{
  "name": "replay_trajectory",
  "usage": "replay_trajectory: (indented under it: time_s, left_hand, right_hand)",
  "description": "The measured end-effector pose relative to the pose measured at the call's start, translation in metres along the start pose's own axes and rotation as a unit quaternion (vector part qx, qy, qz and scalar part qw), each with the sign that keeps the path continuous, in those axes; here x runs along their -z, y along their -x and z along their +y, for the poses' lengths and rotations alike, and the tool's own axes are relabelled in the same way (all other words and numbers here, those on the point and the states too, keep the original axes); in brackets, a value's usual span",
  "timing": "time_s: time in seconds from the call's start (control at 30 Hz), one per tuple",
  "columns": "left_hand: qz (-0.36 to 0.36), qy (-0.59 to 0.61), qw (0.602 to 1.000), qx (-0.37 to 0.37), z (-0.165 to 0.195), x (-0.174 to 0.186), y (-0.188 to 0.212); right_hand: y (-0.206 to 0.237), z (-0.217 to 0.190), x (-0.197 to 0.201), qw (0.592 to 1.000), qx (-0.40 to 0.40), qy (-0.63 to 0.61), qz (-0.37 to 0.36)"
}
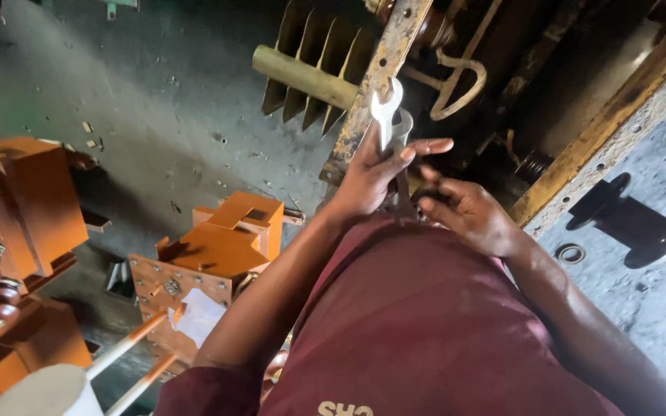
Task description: The person uses a wrench to tighten bolts on a large electrical assembly. They reach into the interior of the unit, apply the wrench to fasteners, and rotate it to secure the components.
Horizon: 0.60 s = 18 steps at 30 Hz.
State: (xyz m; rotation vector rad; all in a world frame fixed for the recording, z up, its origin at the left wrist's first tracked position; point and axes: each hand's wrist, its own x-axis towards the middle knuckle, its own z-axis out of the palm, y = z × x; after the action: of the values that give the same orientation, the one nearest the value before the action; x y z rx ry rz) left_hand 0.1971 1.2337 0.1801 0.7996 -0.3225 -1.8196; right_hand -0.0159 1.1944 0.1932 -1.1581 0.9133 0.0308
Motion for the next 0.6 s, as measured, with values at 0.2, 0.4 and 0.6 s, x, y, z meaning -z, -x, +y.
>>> replay_trajectory:
  time_s: [0.2, 0.4, 0.6]
  left_hand:
    - [0.011, 0.084, 0.996, -0.017, -0.004, -0.01, -0.001]
    - [0.067, 0.072, 0.995, -0.023, -0.01, -0.007, 0.018]
    - [0.255, 0.051, 0.961, -0.091, -0.033, 0.004, 0.013]
  right_hand:
    - [-0.001, -0.027, -0.008, 0.997, 0.006, 0.083, 0.003]
    - [0.005, -0.047, -0.016, 0.945, 0.004, 0.309, 0.108]
    - [-0.001, -0.053, -0.021, 0.886, 0.3, 0.316, 0.158]
